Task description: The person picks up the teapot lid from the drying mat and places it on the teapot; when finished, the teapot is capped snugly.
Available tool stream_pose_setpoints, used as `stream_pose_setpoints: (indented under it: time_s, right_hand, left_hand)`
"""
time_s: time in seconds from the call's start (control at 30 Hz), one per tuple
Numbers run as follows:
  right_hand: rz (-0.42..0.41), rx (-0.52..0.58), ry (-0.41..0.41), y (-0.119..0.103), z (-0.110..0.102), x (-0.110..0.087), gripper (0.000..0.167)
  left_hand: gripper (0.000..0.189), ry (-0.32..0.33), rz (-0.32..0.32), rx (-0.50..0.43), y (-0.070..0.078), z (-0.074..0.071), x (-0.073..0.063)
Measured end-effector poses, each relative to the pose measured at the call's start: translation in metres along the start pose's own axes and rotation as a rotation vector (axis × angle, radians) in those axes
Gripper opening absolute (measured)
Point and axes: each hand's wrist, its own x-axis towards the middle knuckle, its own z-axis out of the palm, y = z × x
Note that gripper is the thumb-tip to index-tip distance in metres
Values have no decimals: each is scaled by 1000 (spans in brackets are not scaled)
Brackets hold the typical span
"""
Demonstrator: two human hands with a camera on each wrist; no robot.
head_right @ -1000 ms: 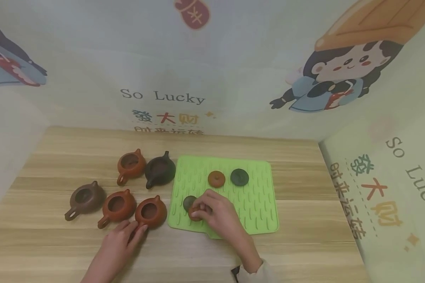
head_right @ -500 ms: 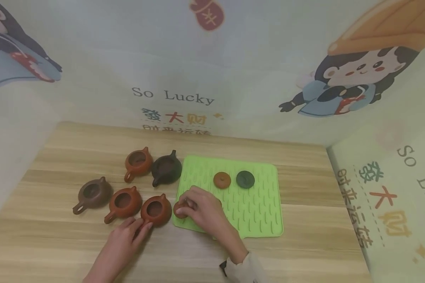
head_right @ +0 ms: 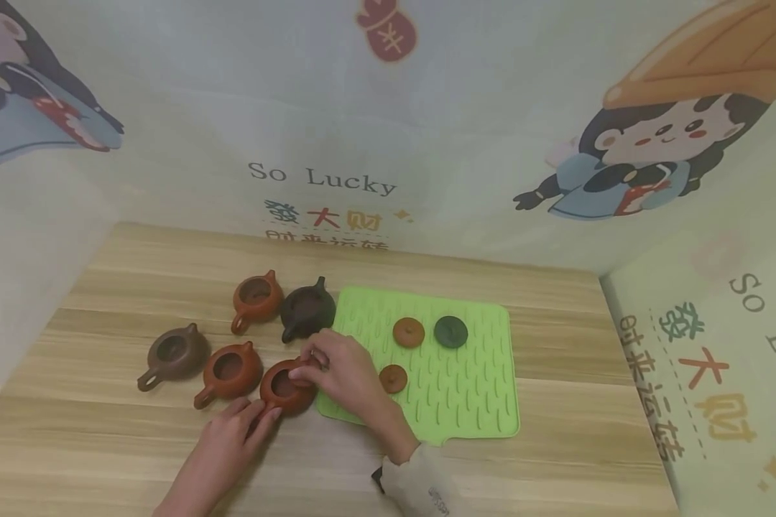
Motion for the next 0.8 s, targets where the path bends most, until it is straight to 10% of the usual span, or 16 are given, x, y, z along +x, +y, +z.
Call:
stream_pose_setpoints:
  time_s: [0.8]
  right_hand:
    - [19, -123, 0, -3, 35, 4, 29]
  left_hand:
    - [16, 12, -1, 35, -1, 3, 2]
